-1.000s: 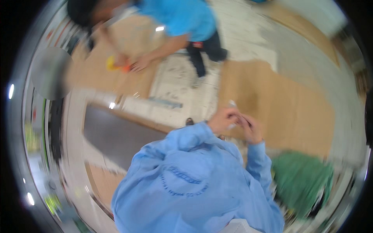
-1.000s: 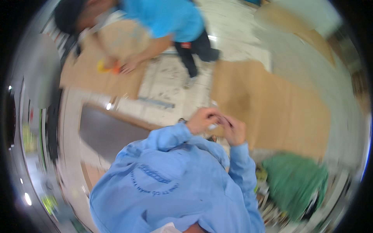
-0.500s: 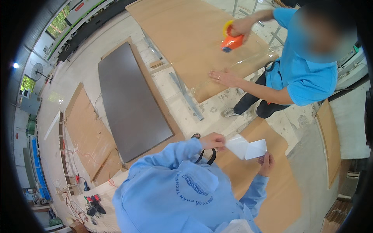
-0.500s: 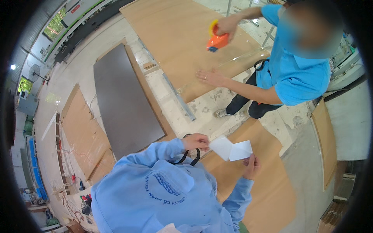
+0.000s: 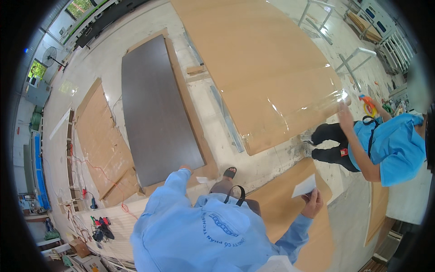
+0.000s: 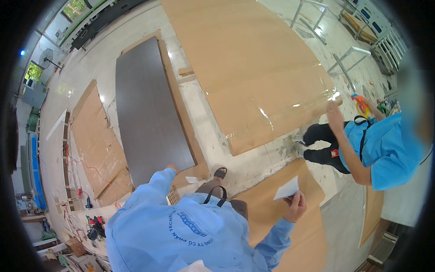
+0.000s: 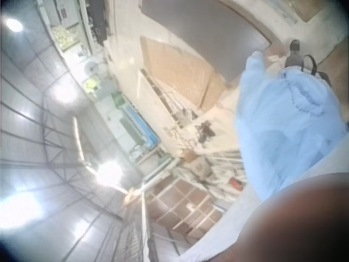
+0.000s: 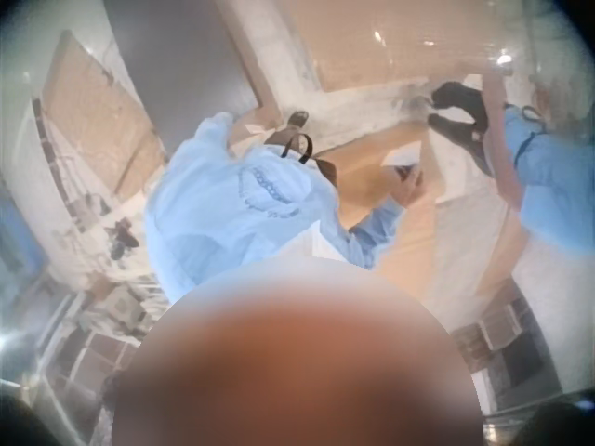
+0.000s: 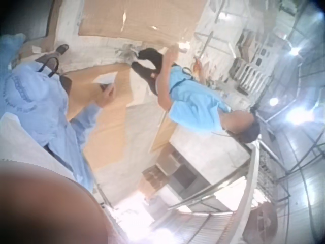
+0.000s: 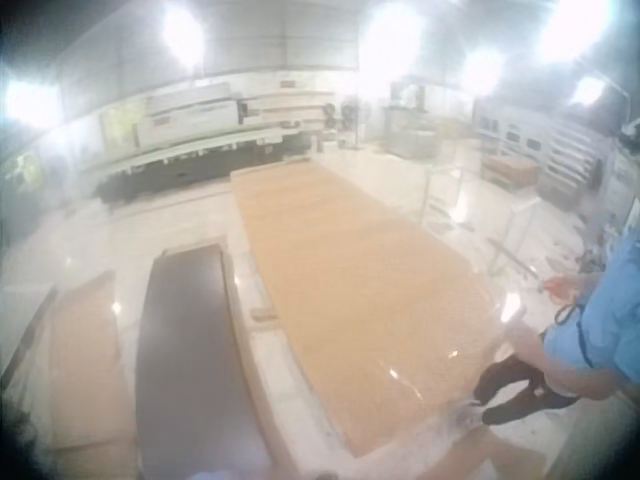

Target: The person folds and tapes a large sheet of cardboard on a table with a coworker. They apply tape along the seams, fold the cardboard, and then lift and move the taped piece.

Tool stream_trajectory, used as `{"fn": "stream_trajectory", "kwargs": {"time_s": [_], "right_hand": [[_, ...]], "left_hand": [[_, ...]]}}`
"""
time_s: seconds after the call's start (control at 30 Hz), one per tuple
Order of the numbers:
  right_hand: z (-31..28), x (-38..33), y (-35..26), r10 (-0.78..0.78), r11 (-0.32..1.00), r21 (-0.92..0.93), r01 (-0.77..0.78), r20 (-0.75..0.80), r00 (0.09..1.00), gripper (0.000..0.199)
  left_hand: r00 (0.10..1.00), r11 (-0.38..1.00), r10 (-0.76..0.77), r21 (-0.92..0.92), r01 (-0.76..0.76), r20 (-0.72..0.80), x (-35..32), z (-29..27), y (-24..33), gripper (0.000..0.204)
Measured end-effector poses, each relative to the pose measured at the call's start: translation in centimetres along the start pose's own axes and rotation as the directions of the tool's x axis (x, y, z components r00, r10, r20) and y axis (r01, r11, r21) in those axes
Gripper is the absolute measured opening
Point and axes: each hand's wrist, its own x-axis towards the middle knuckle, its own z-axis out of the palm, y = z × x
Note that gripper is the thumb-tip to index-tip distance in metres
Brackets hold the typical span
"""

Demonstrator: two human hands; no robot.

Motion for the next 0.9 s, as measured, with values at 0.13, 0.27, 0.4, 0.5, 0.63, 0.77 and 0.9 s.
{"fn": "stream_trajectory", "kwargs": {"time_s": [0.13, 0.27, 0.4, 0.5, 0.63, 0.77, 0.9], "right_hand": [[6.9, 2.2, -1.2, -0.023, 1.0, 0.004, 0.023, 0.257, 0.966, 0.029], [14.7, 3.4, -2.7, -0.182, 0.981, 0.021, 0.194, 0.461, 0.869, 0.025], [21.9, 1.7, -4.5, -0.546, 0.62, -0.052, 0.783, 0.689, 0.477, 0.018], [26.0, -0.4, -5.1, -0.649, 0.324, 0.166, 0.931, 0.756, 0.091, 0.022], [31.0, -2.0, -4.8, -0.587, 0.273, 0.274, 0.922, 0.807, -0.067, 0.027], [36.9, -0.7, -3.8, -0.448, 0.342, 0.294, 0.892, 0.886, -0.12, 0.035], [45.9, 5.0, -1.5, -0.455, 0.482, 0.215, 0.849, 0.89, 0.033, 0.039]], "left_hand": [[0.909, 0.721, 0.413, -0.587, -0.369, -0.065, -5.9, -6.5, 6.5, 0.026], [0.675, 0.113, 0.716, -0.925, -0.364, -0.178, -18.3, -12.4, 13.0, 0.052], [0.618, -0.328, 0.73, -0.943, -0.061, -0.294, -27.8, -17.1, 15.7, 0.082], [0.668, -0.571, 0.627, -0.82, 0.043, -0.402, -29.5, -18.8, 15.0, 0.073], [0.824, -0.599, 0.337, -0.779, -0.184, -0.455, -26.7, -19.8, 12.3, 0.043], [0.909, -0.649, 0.142, -0.73, -0.213, -0.391, -21.4, -22.4, 9.0, 0.024], [0.891, -0.72, 0.064, -0.639, -0.271, -0.45, -14.6, -28.5, 4.1, 0.03]]}}
